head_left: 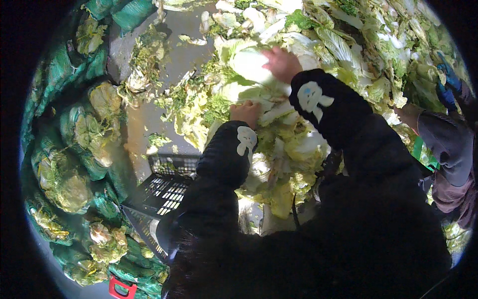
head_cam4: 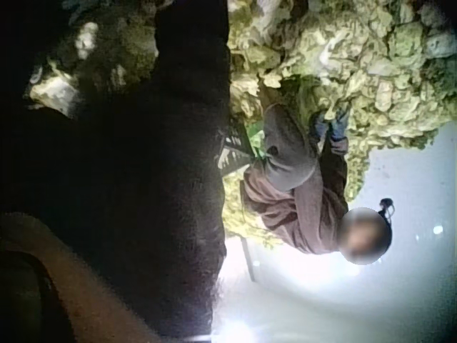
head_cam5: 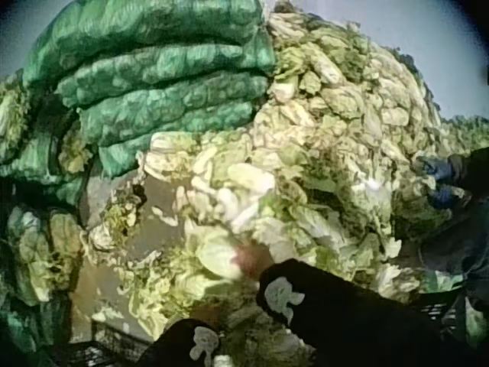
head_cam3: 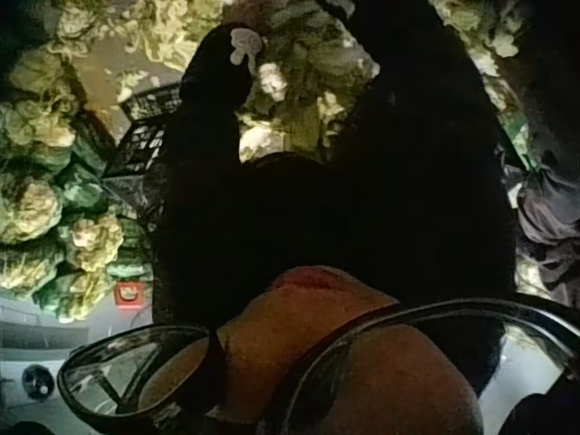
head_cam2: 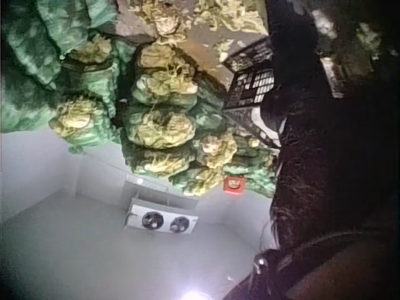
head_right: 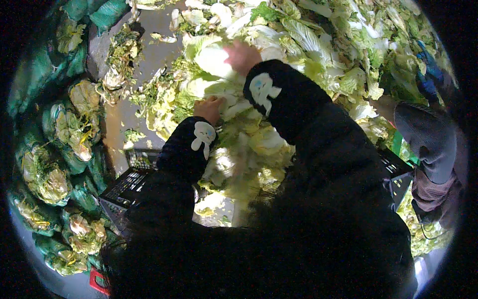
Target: The person trims the outer leaves and base of napa cabbage heads using a knife. They peel off loose leaves, cut the core, and place the trimmed cabbages into a black crate.
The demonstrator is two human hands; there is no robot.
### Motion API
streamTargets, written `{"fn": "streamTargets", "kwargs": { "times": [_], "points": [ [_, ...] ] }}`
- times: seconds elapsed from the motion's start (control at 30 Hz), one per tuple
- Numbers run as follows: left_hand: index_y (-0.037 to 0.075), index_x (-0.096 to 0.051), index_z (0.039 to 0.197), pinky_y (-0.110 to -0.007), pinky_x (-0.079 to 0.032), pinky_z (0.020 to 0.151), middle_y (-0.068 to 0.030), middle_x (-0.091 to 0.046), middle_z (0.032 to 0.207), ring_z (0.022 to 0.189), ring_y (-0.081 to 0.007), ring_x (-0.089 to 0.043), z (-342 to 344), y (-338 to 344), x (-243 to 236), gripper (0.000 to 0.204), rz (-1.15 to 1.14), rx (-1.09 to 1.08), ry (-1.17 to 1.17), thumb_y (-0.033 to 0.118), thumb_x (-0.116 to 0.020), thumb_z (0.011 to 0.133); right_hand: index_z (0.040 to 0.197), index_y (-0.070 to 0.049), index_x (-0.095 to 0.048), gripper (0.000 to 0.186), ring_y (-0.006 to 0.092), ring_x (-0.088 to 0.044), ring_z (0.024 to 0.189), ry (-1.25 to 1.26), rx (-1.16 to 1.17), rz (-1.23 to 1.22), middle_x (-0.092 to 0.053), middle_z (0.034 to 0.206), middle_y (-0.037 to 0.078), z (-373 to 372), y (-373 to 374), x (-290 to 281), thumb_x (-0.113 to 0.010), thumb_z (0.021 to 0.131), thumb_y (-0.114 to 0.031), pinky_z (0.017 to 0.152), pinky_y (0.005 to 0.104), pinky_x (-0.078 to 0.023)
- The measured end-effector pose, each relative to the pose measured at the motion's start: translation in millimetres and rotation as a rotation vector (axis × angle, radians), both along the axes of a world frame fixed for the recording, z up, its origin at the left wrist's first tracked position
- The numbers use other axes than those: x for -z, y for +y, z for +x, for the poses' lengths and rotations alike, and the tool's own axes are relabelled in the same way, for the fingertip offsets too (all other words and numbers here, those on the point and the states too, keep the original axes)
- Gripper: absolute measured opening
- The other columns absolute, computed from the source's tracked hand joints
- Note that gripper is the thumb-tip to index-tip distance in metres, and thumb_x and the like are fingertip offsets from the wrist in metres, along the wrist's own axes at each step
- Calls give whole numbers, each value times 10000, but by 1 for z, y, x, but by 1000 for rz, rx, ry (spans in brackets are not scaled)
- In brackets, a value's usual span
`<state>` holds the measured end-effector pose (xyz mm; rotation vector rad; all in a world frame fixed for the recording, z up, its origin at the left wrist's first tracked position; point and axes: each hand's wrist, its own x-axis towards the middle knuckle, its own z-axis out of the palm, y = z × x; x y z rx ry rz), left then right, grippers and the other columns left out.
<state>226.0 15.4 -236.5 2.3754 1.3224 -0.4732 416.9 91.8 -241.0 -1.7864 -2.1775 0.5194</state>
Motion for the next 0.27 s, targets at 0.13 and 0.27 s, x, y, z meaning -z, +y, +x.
{"fn": "streamTargets", "kwargs": {
  "times": [0.13,0.27],
  "points": [
    [90,-561,858,-379,-391,667,-64,-522,809,781,-248,-515,18,8,15,187,463,-98,-508,61,-511,680,1197,-108,-444,460,302,-527,855,-80,-50,-91,-497,942,125,8,5,-4,-509,796,-325,719,397,-442],
    [82,-564,899,-456,-401,739,-110,-535,891,881,-293,-512,37,18,25,208,265,-155,-524,45,-505,703,1277,-151,-343,695,324,-504,948,-371,-159,-35,-483,1020,138,-1,-12,-1,-601,708,-454,803,516,-381]
  ]
}}
